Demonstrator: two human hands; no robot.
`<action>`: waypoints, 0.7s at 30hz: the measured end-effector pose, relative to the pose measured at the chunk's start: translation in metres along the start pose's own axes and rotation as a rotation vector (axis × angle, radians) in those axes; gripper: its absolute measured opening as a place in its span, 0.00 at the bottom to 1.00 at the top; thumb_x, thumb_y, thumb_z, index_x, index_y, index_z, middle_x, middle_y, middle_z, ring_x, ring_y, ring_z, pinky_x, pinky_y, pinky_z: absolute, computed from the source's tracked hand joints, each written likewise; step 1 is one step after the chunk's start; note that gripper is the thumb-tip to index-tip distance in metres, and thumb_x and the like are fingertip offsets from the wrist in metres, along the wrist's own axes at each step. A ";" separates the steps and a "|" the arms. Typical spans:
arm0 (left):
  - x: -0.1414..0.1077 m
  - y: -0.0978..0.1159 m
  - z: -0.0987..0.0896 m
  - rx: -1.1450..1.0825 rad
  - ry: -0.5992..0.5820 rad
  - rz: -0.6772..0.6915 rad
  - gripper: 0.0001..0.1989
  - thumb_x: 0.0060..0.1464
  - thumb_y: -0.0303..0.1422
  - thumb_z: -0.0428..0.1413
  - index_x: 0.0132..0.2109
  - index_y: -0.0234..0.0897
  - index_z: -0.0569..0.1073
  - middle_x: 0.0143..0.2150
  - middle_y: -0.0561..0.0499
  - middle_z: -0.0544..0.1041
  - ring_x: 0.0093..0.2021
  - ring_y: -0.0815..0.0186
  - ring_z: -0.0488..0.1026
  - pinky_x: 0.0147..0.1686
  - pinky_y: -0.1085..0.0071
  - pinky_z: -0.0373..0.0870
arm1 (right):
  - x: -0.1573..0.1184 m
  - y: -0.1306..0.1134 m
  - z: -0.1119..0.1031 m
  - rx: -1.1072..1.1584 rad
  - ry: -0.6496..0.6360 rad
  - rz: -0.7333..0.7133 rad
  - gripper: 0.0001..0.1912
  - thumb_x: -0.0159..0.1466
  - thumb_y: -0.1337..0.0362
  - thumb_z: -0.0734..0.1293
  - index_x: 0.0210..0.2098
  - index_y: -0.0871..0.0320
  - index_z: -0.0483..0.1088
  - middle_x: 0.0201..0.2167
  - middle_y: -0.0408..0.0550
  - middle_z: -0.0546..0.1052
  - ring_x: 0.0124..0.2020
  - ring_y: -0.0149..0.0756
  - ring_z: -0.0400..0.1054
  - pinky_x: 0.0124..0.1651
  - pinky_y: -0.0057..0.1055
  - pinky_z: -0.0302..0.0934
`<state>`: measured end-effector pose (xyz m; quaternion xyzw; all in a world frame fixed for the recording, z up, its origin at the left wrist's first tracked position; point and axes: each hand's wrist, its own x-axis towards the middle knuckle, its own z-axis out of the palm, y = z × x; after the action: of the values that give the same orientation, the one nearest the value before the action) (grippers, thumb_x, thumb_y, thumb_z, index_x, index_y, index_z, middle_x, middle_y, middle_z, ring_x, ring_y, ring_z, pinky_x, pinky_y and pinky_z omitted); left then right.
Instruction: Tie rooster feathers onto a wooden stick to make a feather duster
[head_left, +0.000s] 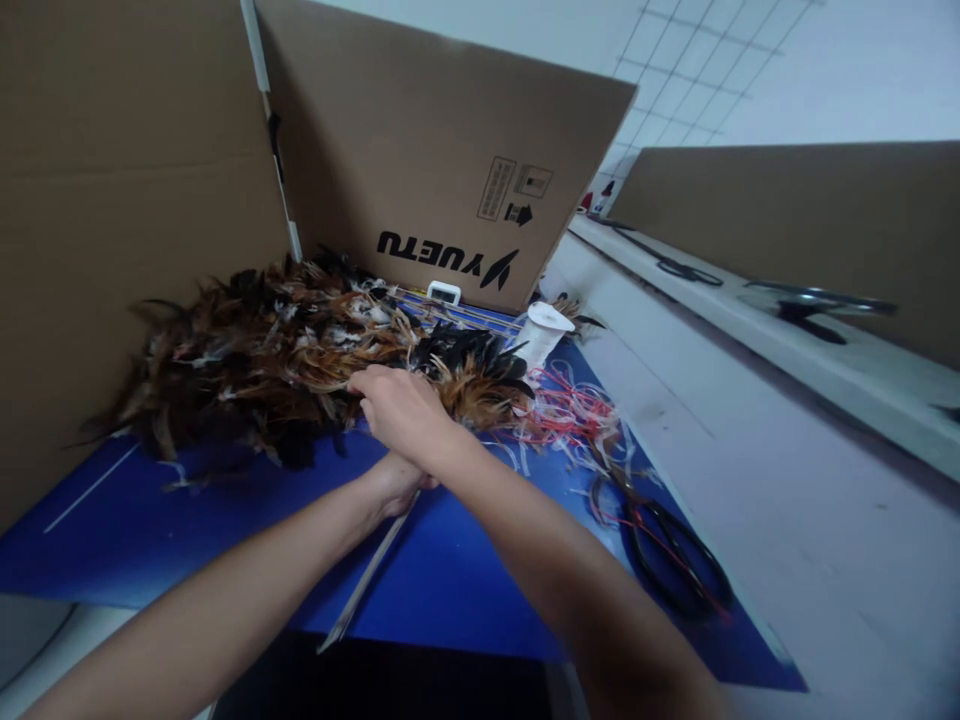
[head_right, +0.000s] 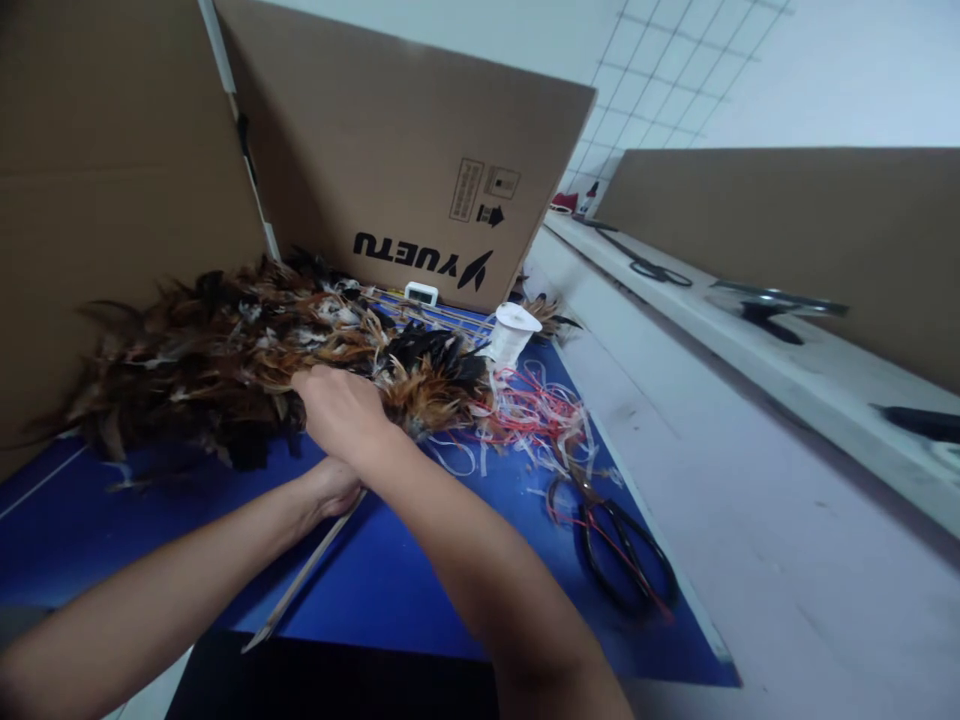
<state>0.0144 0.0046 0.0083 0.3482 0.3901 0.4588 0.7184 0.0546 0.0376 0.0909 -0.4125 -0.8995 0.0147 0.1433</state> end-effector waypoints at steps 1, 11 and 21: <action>0.001 -0.001 0.000 0.014 0.003 -0.012 0.06 0.48 0.32 0.57 0.32 0.33 0.70 0.24 0.52 0.67 0.23 0.73 0.61 0.20 0.77 0.53 | 0.009 0.001 0.002 -0.056 -0.088 0.012 0.15 0.60 0.72 0.59 0.42 0.57 0.73 0.40 0.50 0.77 0.41 0.42 0.72 0.40 0.34 0.64; -0.006 0.006 0.018 0.158 -0.083 -0.024 0.13 0.52 0.40 0.54 0.39 0.33 0.69 0.23 0.54 0.65 0.17 0.76 0.54 0.16 0.77 0.46 | 0.051 0.017 0.020 -0.179 -0.413 0.009 0.18 0.57 0.74 0.62 0.45 0.58 0.72 0.43 0.57 0.76 0.45 0.45 0.72 0.41 0.35 0.65; 0.004 -0.008 0.013 0.129 -0.063 -0.056 0.08 0.48 0.32 0.55 0.28 0.35 0.64 0.18 0.58 0.61 0.16 0.77 0.55 0.17 0.79 0.45 | 0.052 0.029 0.018 -0.181 -0.472 0.069 0.12 0.54 0.72 0.65 0.38 0.59 0.74 0.40 0.56 0.77 0.41 0.43 0.72 0.37 0.30 0.64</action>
<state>0.0305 0.0033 0.0062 0.3968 0.4059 0.4012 0.7189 0.0389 0.0971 0.0825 -0.4394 -0.8910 0.0351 -0.1088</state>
